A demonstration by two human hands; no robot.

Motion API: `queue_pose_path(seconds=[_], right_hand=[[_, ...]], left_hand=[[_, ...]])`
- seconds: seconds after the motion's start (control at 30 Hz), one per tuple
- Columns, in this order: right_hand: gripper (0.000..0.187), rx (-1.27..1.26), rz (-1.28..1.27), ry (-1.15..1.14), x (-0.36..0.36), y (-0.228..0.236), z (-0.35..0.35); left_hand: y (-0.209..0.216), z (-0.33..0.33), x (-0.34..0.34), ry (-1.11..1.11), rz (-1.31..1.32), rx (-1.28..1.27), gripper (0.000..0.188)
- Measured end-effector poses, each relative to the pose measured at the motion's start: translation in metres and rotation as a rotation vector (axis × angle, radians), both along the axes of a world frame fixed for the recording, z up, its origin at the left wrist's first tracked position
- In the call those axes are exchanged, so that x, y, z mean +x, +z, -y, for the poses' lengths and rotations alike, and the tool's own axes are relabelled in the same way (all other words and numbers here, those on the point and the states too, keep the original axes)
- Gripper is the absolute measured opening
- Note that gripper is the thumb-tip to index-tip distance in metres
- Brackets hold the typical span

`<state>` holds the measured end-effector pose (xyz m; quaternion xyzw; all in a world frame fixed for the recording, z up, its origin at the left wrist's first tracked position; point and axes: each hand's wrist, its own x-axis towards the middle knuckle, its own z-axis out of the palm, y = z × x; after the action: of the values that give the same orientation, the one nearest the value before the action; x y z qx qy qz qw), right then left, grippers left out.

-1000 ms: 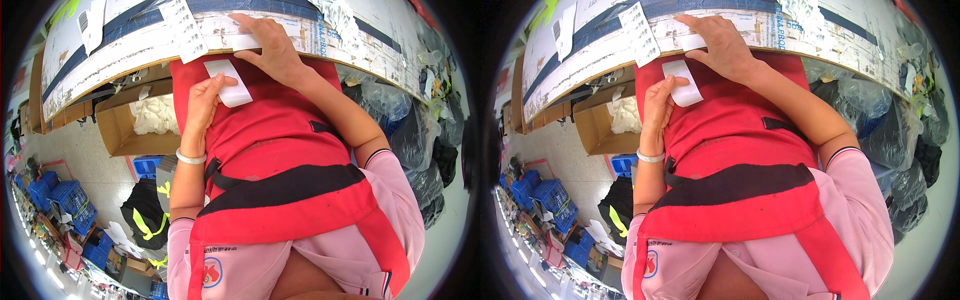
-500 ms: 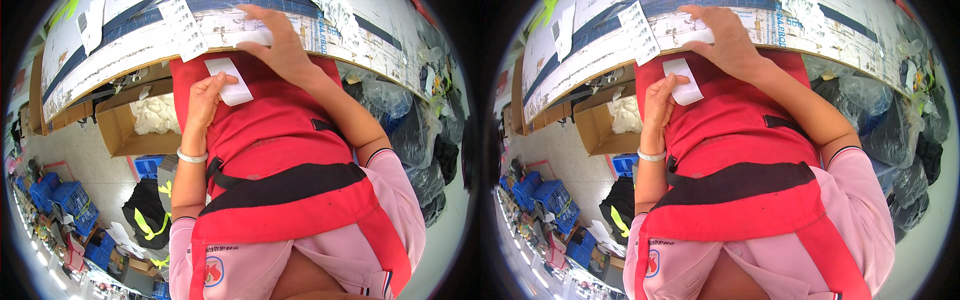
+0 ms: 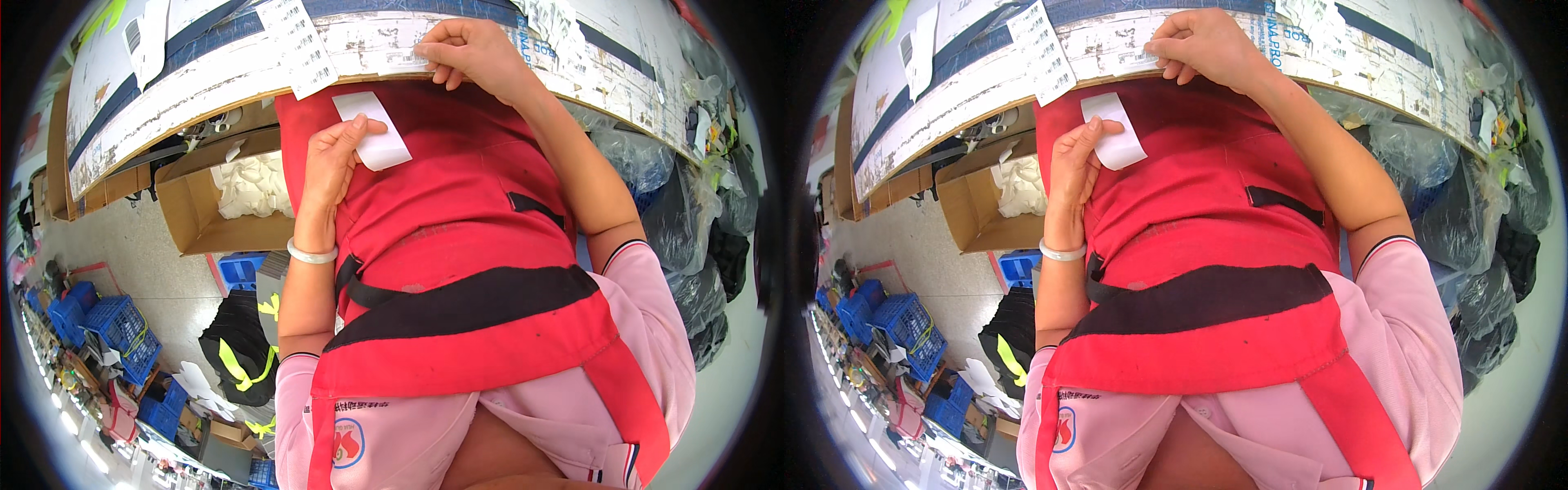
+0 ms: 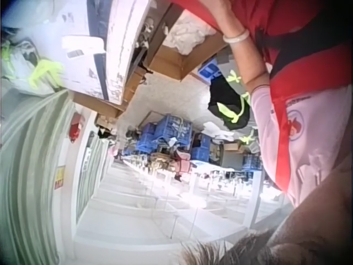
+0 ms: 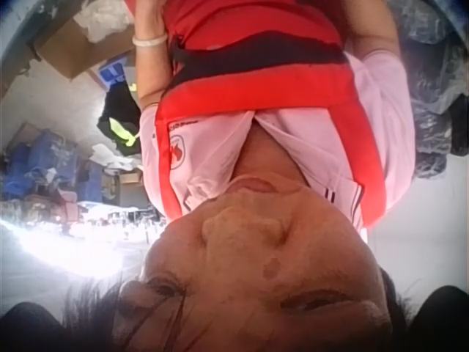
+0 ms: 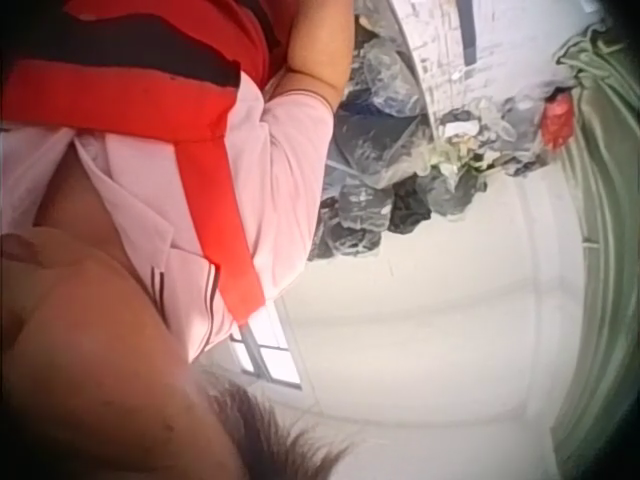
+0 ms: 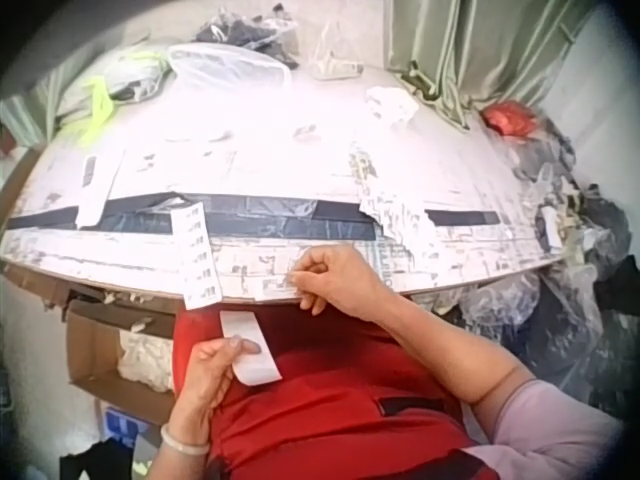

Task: Peel and apply adhesive barcode/pricing labels onto a continuous paper roll at a packing or shipping workstation.

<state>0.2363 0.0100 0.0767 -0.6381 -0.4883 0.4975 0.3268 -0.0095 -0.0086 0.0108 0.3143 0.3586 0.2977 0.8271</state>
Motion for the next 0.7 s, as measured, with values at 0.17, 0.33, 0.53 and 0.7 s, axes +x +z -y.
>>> queue_pose_path(seconds=[0.17, 0.33, 0.53, 0.7], right_hand=[[0.020, -0.106, -0.036, -0.011, -0.0017, -0.0004, -0.0056], [0.020, -0.114, -0.049, -0.021, 0.0005, -0.0070, -0.0059], [0.019, -0.113, -0.047, -0.027, -0.0011, -0.0068, -0.0057], [0.019, -0.111, -0.044, -0.036, -0.0009, -0.0068, -0.0048]], left_hand=[[0.0010, -0.0001, -0.0003, 0.002, -0.004, 0.001, 0.032], [0.0023, -0.0013, -0.0012, -0.017, 0.007, 0.000, 0.032], [0.0011, 0.0001, -0.0015, -0.003, 0.012, 0.008, 0.031], [0.0007, -0.0001, -0.0017, -0.010, 0.022, 0.002, 0.030]])
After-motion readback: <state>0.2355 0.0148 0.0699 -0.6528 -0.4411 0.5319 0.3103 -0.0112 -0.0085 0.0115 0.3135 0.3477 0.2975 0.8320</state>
